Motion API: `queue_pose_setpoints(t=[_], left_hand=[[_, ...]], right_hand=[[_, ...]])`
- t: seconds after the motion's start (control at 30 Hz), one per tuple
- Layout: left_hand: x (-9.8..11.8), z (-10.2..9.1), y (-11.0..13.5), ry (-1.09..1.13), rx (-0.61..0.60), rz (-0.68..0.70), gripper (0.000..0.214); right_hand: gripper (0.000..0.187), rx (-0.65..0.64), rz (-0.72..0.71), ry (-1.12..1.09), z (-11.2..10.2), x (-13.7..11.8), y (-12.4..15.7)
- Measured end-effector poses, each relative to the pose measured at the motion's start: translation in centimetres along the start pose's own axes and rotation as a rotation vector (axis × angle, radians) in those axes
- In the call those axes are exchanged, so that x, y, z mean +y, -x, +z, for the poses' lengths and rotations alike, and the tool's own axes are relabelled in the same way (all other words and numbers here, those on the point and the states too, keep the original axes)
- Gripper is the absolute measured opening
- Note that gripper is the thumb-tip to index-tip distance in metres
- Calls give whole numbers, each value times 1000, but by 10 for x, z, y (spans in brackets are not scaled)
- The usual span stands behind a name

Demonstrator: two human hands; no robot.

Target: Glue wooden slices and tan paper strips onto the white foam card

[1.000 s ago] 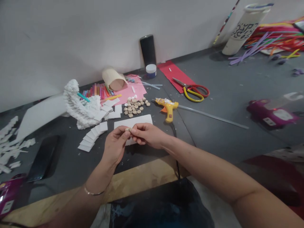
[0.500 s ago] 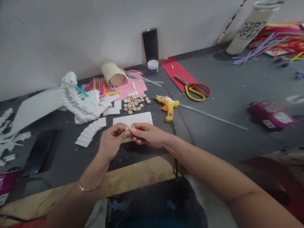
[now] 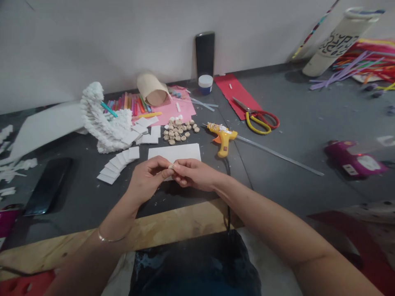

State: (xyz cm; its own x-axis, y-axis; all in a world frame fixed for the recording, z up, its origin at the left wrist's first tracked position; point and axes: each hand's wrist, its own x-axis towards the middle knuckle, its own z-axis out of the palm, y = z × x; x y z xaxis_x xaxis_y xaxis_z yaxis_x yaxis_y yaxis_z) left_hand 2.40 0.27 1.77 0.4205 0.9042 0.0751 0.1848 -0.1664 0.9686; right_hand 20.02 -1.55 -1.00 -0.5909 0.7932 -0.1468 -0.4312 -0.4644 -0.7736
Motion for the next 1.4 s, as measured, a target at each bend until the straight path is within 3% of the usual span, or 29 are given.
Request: queue_pose_setpoints(t=[0.3,0.53,1.4], left_hand=[[11,-7,-1,-230,-96,116,12],[12,-9,2,-343,-106,181,8],[4,-8,3,-473,-98,364,9]], right_hand=[[35,-16,47,58,-6,2,2],[35,-21,29,171,-11,5,2],[28,-35,-8,279,-13,6,4]])
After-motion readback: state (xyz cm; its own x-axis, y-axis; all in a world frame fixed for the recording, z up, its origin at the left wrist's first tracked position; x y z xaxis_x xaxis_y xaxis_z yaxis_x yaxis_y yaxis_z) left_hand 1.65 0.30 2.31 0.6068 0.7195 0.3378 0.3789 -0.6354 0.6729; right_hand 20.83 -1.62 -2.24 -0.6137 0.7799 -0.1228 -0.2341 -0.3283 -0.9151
